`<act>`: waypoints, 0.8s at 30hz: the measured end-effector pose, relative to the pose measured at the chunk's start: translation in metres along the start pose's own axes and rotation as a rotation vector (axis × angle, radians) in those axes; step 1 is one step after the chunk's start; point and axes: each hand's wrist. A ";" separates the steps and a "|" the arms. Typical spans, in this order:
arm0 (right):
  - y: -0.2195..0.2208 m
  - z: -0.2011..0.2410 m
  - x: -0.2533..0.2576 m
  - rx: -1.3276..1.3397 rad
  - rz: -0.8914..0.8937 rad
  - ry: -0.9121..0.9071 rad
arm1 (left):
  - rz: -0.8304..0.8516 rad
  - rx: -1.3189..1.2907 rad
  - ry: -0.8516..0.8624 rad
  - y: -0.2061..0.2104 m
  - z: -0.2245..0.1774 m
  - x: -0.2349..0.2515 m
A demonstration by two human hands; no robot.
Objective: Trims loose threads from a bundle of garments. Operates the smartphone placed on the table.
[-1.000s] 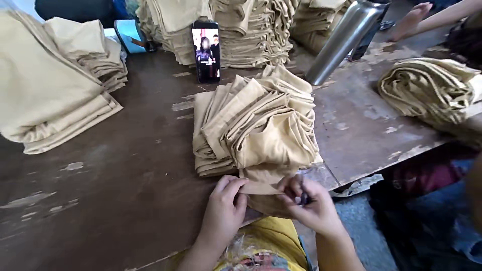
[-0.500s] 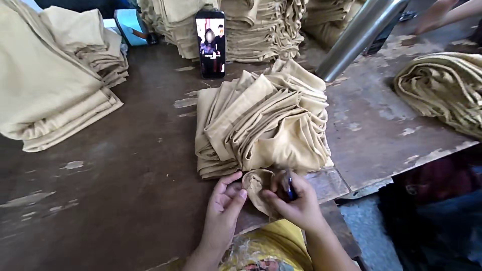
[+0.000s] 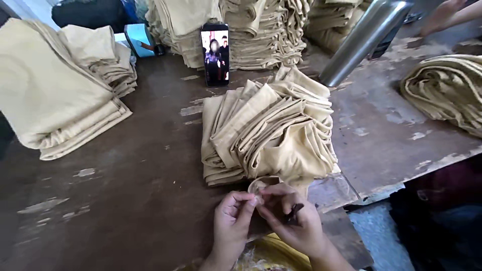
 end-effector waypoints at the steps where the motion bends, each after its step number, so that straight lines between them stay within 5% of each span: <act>1: -0.001 0.001 0.001 -0.045 0.011 -0.042 | 0.017 0.016 0.016 0.000 0.000 -0.002; 9: 0.003 0.000 0.001 -0.250 -0.082 -0.150 | 0.142 0.035 0.090 -0.002 0.004 -0.005; 24: 0.003 0.019 -0.002 -0.240 -0.043 -0.218 | 0.083 0.203 0.223 0.000 0.015 -0.005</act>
Point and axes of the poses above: each hand's wrist, its own x-axis towards the middle knuckle, its own y-axis out of the palm, z = x × y, and after that the axes turned 6 degrees about -x, right-handed
